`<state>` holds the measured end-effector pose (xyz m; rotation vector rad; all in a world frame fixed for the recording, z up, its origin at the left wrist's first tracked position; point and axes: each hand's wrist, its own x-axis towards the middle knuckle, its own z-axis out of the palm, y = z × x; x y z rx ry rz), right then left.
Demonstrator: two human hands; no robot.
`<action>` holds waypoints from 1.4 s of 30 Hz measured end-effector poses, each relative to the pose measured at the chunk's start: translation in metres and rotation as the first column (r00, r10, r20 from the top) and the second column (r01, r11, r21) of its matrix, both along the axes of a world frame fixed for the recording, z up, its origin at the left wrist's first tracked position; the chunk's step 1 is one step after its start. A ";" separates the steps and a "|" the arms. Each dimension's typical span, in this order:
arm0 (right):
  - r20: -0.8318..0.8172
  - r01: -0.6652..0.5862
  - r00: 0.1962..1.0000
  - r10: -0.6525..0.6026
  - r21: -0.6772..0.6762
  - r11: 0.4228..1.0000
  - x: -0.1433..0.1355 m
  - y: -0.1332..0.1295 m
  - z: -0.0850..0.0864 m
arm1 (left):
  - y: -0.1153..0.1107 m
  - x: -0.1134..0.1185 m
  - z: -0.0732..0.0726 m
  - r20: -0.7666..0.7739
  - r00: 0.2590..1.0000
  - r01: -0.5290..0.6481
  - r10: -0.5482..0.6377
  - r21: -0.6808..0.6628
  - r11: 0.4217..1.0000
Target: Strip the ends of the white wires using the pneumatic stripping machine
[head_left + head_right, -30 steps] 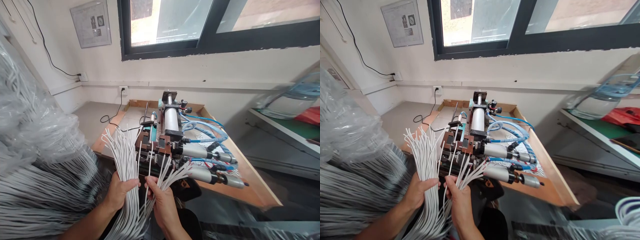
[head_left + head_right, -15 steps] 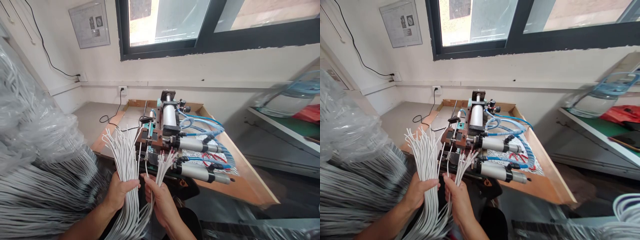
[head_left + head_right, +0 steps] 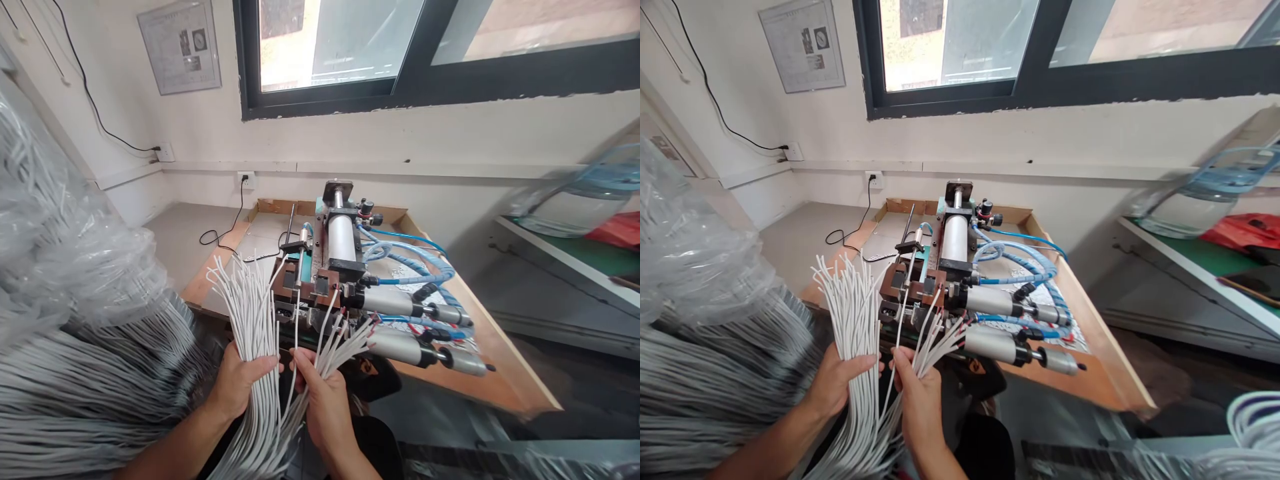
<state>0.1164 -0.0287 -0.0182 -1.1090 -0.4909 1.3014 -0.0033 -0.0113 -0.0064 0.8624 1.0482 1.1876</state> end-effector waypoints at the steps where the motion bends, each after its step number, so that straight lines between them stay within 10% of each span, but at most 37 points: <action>1: -0.015 0.004 1.000 -0.004 -0.012 1.000 0.000 0.002 0.001 | 0.001 0.000 0.001 0.004 1.000 -0.009 0.009 -0.004 1.000; 11: 0.150 -0.340 0.929 0.339 -0.018 0.940 0.008 0.005 0.006 | 0.007 0.001 0.002 0.018 0.995 -0.098 0.097 0.053 0.994; 16: 0.327 -0.230 0.926 0.191 0.085 0.969 0.007 -0.003 -0.002 | 0.009 0.001 0.006 0.006 0.999 -0.054 0.053 0.067 0.996; 23: -0.002 0.018 1.000 -0.018 0.040 0.999 0.003 0.014 -0.010 | 0.023 0.005 0.022 0.031 0.995 -0.092 0.091 0.048 0.995; 31: -0.432 0.011 0.899 -0.073 -0.144 0.989 -0.001 0.032 0.015 | 0.034 0.009 0.034 0.032 0.996 -0.089 0.087 0.086 0.992; 42: -0.405 -0.077 0.913 0.038 -0.081 0.994 -0.004 0.028 0.017 | 0.029 0.010 0.025 -0.072 0.996 -0.041 0.051 0.130 0.991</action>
